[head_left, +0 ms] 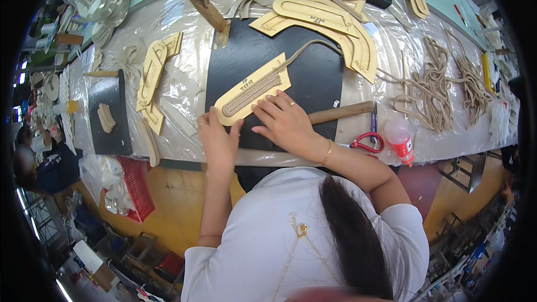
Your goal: The person applies glue to a beige cord and presses it onto a U-shaped cardboard template. They trim excess cord with scissors, then repeat the process on additional templates, smoothing the cord with a small wooden tool.
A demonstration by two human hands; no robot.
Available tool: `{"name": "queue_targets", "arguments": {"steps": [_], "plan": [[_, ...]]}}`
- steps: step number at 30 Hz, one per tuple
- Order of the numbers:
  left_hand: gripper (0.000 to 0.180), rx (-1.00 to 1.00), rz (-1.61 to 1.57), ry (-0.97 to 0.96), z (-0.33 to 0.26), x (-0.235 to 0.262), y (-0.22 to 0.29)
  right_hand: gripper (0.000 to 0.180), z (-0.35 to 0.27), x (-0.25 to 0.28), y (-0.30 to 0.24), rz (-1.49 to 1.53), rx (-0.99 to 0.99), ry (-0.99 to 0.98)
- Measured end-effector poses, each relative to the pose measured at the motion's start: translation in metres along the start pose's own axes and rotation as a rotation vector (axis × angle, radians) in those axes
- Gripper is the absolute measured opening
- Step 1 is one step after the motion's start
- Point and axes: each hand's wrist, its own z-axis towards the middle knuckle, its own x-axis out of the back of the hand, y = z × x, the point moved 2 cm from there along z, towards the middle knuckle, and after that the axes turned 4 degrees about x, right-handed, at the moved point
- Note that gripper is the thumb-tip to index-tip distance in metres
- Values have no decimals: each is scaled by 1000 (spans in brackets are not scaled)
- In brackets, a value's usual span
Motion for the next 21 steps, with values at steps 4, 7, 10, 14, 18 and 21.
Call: {"name": "queue_targets", "arguments": {"steps": [4, 7, 10, 14, 18, 21], "plan": [[79, -52, 76, 17, -22, -17, -2, 50, -1, -2, 0, 16, 1, -3], [74, -11, 38, 19, -24, -25, -4, 50, -1, -2, 1, 33, -6, -3], [66, 45, -179, 1, -19, -26, -10, 49, -1, -1, 2, 36, -10, -21], [50, 208, -498, -106, 0, -16, -27, 48, 0, 0, 2, 29, -7, -12], [46, 250, -675, -193, 13, -12, -23, 48, 0, 0, 2, 25, -9, -18], [48, 291, -757, -156, 20, -12, -13, 47, 0, 1, 2, 14, -26, -28]]}}
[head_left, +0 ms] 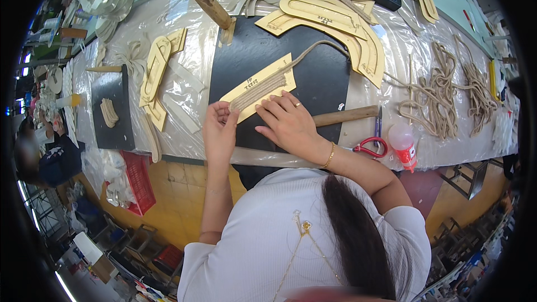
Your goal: The person applies glue to a beige cord and presses it onto a U-shaped cardboard template. They trim excess cord with scissors, then repeat the process on additional templates, smoothing the cord with a small wooden tool.
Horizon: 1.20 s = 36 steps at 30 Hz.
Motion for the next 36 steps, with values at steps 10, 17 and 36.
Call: {"name": "queue_targets", "arguments": {"steps": [10, 17, 36], "plan": [[50, -62, -18, -79, -17, 10, 69, 47, -2, -2, 0, 15, 7, 40], [47, -387, 159, 265, -73, 29, 114, 47, 0, 1, -3, 22, -30, 21], [43, -581, 804, -252, 23, -34, 59, 50, -161, 125, 11, -171, -550, -203]]}}
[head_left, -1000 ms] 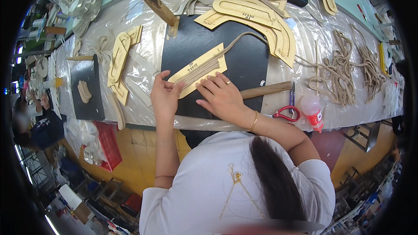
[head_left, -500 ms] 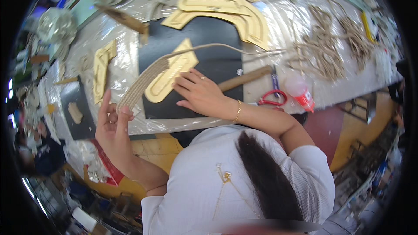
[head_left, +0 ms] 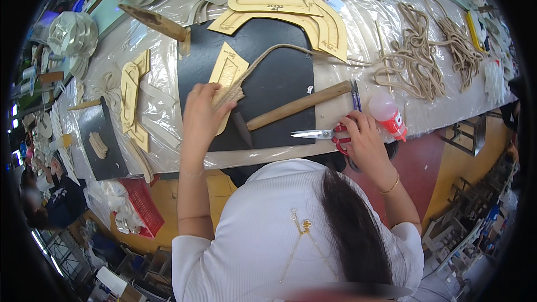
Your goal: The person applies glue to a beige cord and presses it onto a U-shaped cardboard template. They trim excess cord with scissors, then repeat the process on additional templates, smoothing the cord with a small wooden tool.
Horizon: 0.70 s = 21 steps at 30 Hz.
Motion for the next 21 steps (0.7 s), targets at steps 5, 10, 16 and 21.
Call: {"name": "queue_targets", "arguments": {"steps": [5, 10, 16, 21], "plan": [[37, 65, -27, -100, 9, -9, 13, 51, -13, -22, 7, 18, -107, 21], [32, 191, -328, -348, 19, 4, 15, 48, -17, -12, 20, 200, -106, -75], [24, 319, -1011, -527, 13, 19, 46, 51, -20, 15, 12, 826, -276, -135], [24, 309, -1079, -503, 2, 21, 80, 67, 11, -21, -17, 1283, -209, -212]]}}
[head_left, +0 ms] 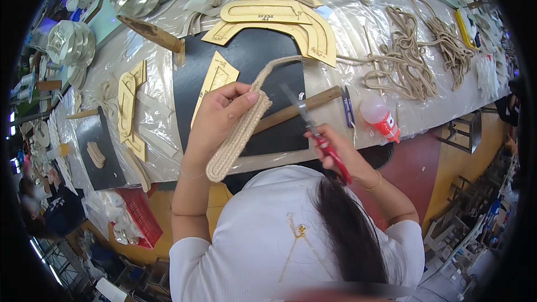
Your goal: The person applies glue to a beige cord and presses it onto a U-shaped cardboard template. They trim excess cord with scissors, then repeat the process on additional templates, smoothing the cord with a small wooden tool.
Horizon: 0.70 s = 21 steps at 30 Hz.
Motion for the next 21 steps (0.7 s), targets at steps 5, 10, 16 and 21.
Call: {"name": "queue_targets", "arguments": {"steps": [5, 10, 16, 21], "plan": [[22, -34, 48, 11, -7, -2, -5, 54, 33, -24, -4, 23, 78, -86], [23, -40, 73, -14, -5, 2, -15, 113, 43, -31, -12, 8, 24, -104], [23, 30, 155, -20, -4, 6, -19, 64, 41, -31, -1, 158, -32, -104], [22, 110, 95, -73, -3, 14, -18, 58, 39, -32, 4, 226, -63, -108]]}}
